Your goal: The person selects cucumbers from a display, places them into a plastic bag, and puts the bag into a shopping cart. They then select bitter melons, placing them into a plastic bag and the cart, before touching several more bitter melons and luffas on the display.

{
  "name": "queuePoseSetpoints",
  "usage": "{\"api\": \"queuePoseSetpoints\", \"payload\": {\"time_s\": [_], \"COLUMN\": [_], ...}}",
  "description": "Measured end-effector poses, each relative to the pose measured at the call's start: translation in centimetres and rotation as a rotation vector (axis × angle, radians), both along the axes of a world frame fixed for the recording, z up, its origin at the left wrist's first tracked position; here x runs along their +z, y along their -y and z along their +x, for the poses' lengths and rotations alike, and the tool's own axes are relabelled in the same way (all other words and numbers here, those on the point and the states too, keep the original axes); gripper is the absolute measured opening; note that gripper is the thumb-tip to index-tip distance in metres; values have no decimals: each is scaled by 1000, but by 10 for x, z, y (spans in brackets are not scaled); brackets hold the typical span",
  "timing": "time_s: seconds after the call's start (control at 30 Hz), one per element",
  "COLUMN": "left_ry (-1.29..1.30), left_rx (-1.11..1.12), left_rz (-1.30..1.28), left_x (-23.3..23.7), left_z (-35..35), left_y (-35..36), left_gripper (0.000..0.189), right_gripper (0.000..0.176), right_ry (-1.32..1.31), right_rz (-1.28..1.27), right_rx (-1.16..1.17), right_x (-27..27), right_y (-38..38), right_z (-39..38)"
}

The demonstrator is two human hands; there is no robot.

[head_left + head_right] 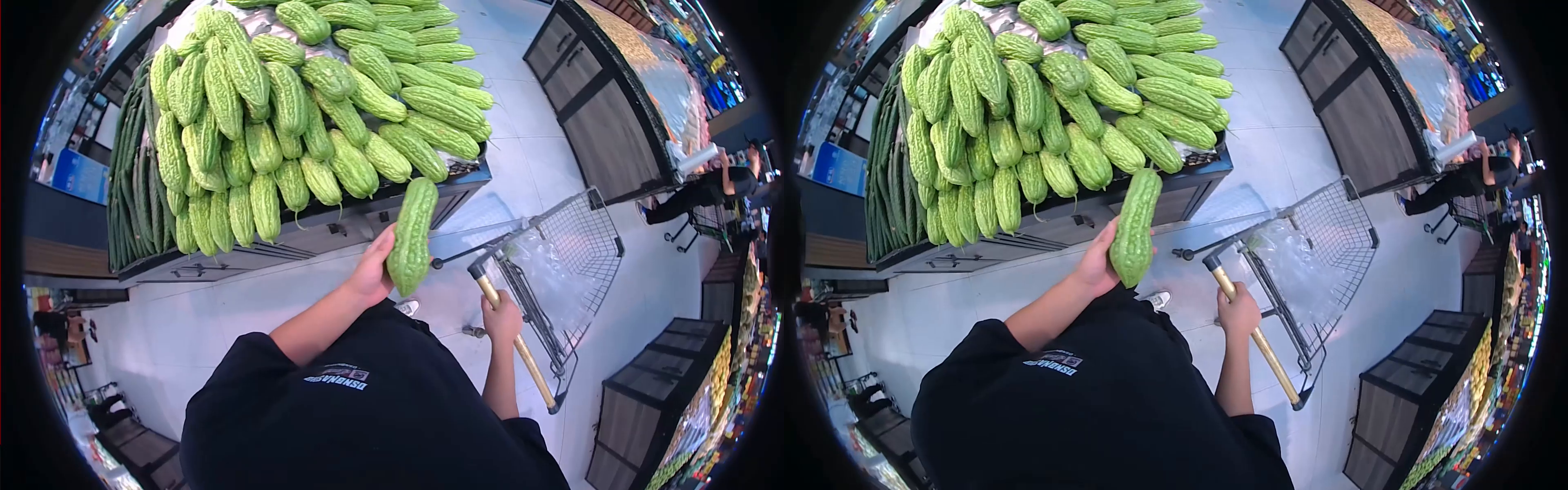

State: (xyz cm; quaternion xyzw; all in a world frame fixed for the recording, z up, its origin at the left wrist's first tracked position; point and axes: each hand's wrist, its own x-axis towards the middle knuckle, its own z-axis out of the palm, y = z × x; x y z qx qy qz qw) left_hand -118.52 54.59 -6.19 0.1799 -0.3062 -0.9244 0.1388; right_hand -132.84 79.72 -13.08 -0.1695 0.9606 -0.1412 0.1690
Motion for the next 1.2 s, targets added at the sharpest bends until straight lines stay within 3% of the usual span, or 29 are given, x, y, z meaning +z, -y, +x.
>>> {"api": "queuePoseSetpoints", "payload": {"time_s": [0.1,0.17,0.2,0.27,0.3,0.37,0.43,0.47,0.5,0.63,0.77,0.87,0.97,1.13,1.2], "left_ry": [-93,-82,-78,-77,-71,-102,-102,-99,-98,55,177,287,325,349,354], "left_rx": [-13,-21,-36,-55,-59,-72,-83,-103,-79,20,-2,25,65,94,123], "left_rz": [-34,-74,-105,-102,-248,-594,-645,-708,-927,-1166,-1182,-1269,-1230,-1152,-1156], "left_x": [-1,0,0,6,8,10,17,22,28,24,28,25,30,25,22], "left_z": [-17,-28,-34,-42,-47,-55,-66,-69,-69,-56,-34,-26,-23,-27,-29], "left_y": [7,13,17,25,27,38,42,47,59,125,161,173,179,185,186], "left_gripper": [71,72,73,74,74,72,72,72,69,56,58,57,56,52,51], "right_gripper": [35,40,40,56,56,68,72,72,68,58,54,55,61,70,68], "right_ry": [66,95,94,6,13,424,676,677,607,609,624,482,220,199,-50], "right_rz": [18,-96,-93,-183,-174,-974,-1334,-1325,-1220,-1077,-1055,-985,-864,-908,-850], "right_rx": [-28,91,102,177,175,-61,93,98,116,236,204,261,388,419,482], "right_x": [0,-6,5,52,74,109,114,111,106,109,94,90,79,56,52], "right_y": [-7,-15,-9,3,20,85,138,157,173,244,309,353,385,407,409], "right_z": [-2,-5,-9,-7,-3,-6,-5,-11,-15,-46,-63,-72,-81,-79,-76]}}
